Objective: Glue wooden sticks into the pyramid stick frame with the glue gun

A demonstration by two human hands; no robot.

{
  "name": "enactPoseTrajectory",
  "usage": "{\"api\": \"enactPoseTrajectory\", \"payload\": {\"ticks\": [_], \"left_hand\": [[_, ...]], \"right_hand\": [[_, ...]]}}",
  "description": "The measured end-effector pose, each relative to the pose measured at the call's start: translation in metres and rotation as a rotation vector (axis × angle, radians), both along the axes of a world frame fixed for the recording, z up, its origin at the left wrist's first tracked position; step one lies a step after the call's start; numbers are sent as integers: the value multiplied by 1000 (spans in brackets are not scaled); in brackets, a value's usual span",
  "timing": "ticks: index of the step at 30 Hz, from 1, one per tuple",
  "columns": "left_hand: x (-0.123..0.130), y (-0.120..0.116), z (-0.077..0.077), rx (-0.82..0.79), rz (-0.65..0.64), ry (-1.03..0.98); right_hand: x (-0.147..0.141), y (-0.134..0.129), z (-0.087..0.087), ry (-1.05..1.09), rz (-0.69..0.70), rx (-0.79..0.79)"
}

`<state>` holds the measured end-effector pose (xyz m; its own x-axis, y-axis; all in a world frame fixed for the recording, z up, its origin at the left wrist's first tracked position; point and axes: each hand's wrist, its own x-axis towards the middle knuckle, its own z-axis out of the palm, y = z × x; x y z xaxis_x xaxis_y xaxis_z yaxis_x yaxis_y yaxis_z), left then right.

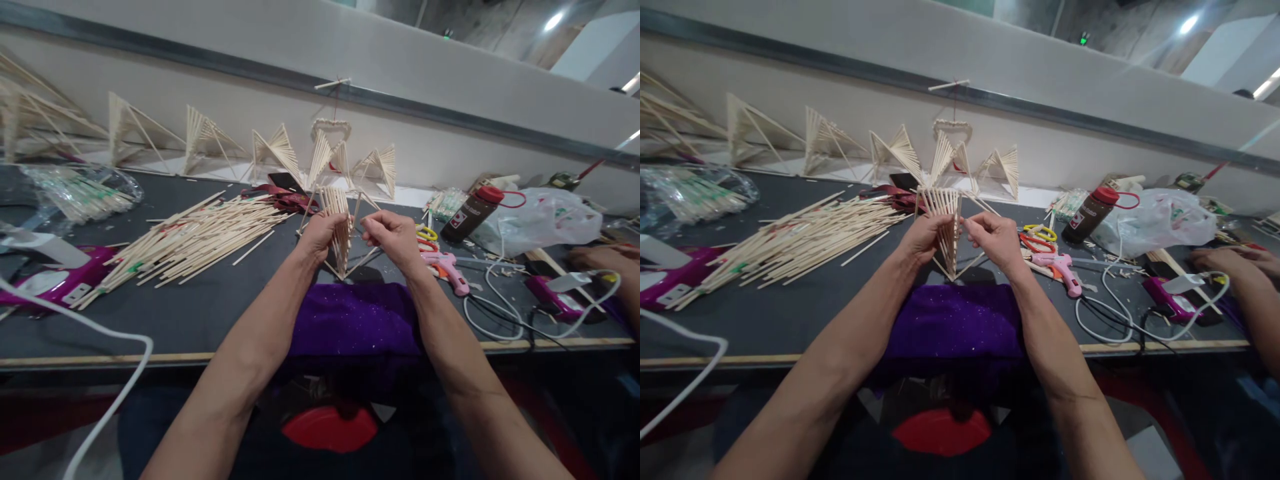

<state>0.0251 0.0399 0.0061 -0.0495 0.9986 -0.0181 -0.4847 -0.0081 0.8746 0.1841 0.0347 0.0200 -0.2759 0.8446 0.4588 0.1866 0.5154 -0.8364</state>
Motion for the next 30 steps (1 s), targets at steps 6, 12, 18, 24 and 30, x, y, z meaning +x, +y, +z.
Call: {"api": "enactPoseTrajectory", "payload": {"ticks": [6,12,18,24,30], "left_hand": [[-5,-6,12,-17,48,50],[-15,-5,16,-44,87,191],[-27,-2,14,-95,-5,295],[-35,10,6,-205,-107,369],[-37,10,-4,-180,-92,377]], "right_hand": [[6,-4,6,165,-116,171],[17,15,8,387,-233,87],[21,32,-3,348,-184,-16],[24,44,-15,198,-226,-78],[32,54,-23,35,-301,-176]]}}
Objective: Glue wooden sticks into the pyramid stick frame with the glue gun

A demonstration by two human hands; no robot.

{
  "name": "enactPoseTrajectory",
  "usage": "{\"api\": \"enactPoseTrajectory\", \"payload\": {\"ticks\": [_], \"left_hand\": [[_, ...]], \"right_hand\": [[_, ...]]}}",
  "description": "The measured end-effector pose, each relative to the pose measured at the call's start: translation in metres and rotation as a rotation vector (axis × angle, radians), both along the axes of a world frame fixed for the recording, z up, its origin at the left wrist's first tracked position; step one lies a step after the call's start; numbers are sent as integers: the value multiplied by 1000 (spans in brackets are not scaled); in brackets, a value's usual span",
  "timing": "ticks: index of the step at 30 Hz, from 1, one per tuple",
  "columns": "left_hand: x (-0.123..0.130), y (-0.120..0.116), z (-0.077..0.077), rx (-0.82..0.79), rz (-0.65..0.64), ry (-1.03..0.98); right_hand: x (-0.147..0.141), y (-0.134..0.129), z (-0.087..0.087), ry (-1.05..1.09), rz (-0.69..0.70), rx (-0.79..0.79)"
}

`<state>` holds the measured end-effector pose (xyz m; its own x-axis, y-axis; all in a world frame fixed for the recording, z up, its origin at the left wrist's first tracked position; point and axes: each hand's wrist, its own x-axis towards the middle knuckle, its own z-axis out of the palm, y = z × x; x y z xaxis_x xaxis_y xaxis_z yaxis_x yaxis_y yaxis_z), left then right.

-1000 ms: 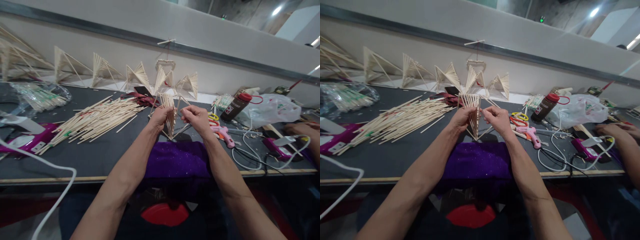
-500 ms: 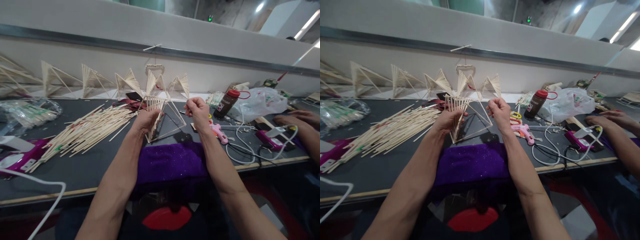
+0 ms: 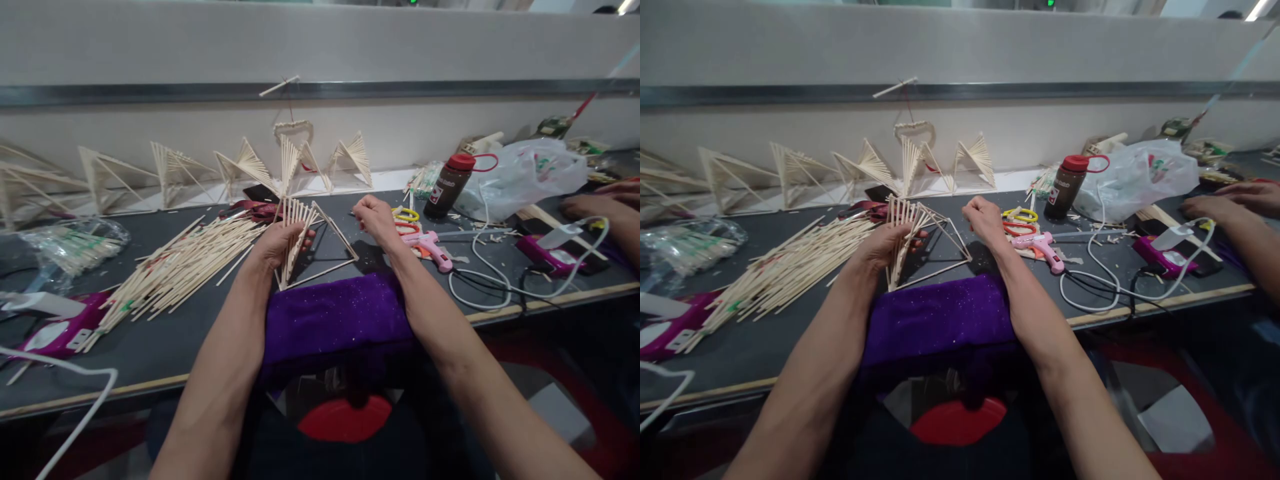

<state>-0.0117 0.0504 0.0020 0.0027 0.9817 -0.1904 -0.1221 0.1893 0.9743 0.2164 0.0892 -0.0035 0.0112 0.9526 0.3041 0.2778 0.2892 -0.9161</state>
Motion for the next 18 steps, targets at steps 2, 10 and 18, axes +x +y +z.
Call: {"api": "enactPoseTrajectory", "payload": {"ticks": [2,10,18], "left_hand": [[-2,-2,-1,22,29,12],[-14,-12,-6,151,180,55],[-17,-18,-10,222,168,57]], "right_hand": [[4,5,-3,-70,-36,-18],[12,16,-13,-418,-42,-35],[5,15,-23,-772,43,-18]]}}
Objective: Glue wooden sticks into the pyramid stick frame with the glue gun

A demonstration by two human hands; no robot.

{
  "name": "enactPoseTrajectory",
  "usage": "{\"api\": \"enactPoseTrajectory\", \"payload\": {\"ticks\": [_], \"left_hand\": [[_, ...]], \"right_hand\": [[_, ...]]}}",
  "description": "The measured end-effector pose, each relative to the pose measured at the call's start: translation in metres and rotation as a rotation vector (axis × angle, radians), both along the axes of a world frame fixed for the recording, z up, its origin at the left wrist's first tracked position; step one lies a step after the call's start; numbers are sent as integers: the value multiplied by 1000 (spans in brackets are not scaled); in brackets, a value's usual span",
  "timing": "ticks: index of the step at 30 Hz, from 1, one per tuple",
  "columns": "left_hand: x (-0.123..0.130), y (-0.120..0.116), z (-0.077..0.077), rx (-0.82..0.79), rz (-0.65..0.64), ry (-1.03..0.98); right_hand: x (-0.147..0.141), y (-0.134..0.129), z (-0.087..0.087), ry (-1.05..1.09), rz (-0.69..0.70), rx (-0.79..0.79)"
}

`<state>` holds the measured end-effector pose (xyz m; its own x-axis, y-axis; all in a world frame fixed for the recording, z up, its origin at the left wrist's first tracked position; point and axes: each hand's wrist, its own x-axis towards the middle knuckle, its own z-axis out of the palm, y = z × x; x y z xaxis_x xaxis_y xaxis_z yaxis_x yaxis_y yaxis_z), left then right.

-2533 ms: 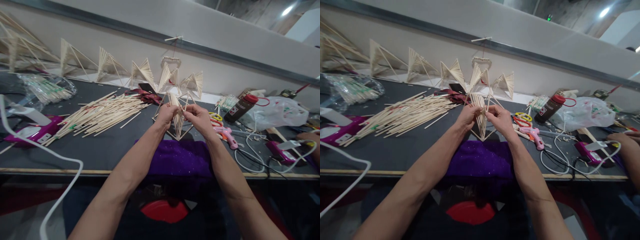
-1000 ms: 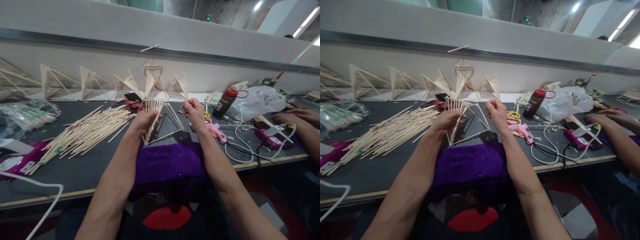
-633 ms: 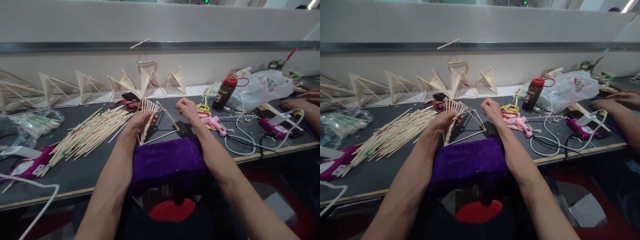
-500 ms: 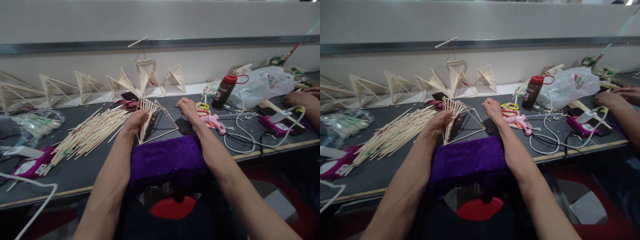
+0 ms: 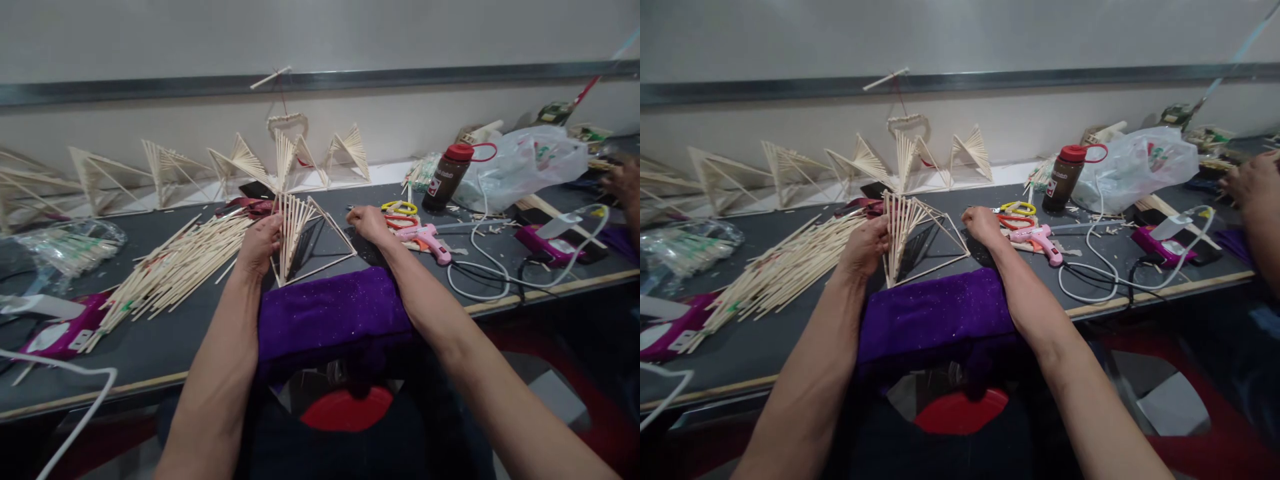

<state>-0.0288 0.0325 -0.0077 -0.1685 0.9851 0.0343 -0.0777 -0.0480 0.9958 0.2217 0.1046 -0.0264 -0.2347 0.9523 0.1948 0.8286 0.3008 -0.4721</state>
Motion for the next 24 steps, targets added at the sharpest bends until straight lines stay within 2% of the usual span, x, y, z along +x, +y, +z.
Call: {"api": "enactPoseTrajectory", "payload": {"ticks": [6,10,14,24], "left_hand": [[0,-5,3,-33,-51,113],[-3,-5,1,-68,-119,129],[0,-5,-1,-70,-124,122],[12,-7,1,-108,-109,99]], "right_hand": [[-12,6,-2,-284,62,-21],[-19,7,-1,-329,81,-63],[-22,2,5,-390,103,-83],[3,-25,29,-487,130,-128]]}}
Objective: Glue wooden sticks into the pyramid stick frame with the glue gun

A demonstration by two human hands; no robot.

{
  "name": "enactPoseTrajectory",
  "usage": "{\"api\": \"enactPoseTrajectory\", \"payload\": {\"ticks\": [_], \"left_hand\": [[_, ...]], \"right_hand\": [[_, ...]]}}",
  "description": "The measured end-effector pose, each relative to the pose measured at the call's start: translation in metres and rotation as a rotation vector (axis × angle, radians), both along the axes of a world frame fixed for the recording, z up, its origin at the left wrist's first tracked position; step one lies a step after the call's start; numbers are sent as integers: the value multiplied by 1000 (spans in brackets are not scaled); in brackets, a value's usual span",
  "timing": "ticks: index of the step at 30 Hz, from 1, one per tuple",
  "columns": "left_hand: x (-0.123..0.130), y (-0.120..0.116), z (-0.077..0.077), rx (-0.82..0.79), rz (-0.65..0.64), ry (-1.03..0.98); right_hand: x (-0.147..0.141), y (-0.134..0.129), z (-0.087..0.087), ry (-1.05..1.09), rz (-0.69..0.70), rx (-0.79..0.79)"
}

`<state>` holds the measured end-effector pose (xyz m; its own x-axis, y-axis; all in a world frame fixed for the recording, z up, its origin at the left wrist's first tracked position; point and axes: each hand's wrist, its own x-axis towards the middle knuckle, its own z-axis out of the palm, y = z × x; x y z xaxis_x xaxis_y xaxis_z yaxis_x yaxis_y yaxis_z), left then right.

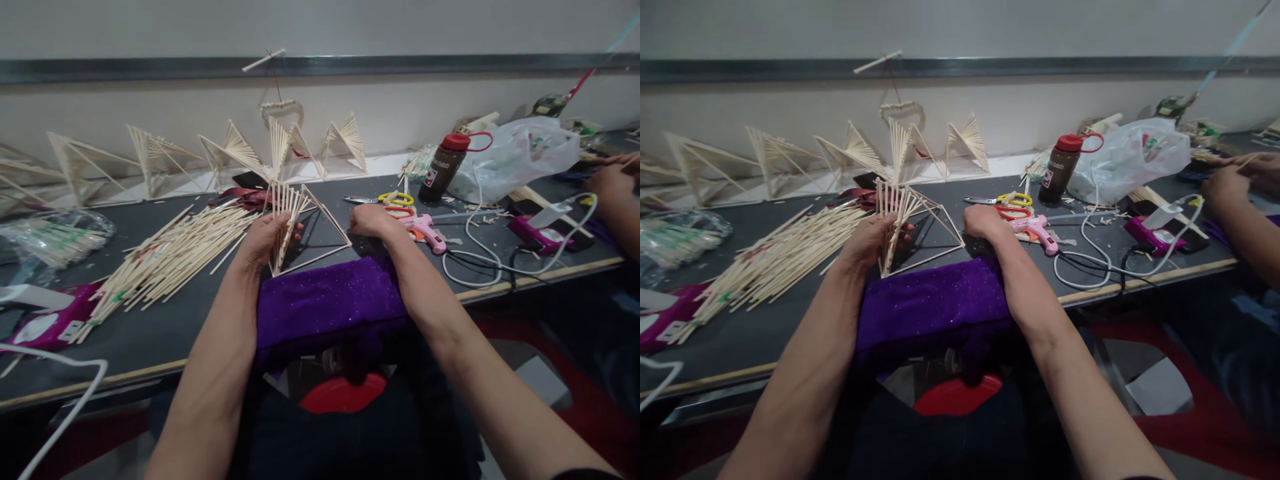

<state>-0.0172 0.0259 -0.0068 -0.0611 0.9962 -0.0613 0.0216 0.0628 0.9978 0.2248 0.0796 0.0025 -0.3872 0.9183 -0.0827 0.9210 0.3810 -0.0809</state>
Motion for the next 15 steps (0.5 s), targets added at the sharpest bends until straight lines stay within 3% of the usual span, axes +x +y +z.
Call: {"api": "enactPoseTrajectory", "payload": {"ticks": [7,11,15], "left_hand": [[-3,4,-4,15,-10,-22],[0,3,-5,2,3,-21],[1,2,-8,2,-17,-26]], "right_hand": [[16,8,-3,74,44,-42],[6,8,-10,127,92,-12],[-9,4,-13,94,49,17]]}}
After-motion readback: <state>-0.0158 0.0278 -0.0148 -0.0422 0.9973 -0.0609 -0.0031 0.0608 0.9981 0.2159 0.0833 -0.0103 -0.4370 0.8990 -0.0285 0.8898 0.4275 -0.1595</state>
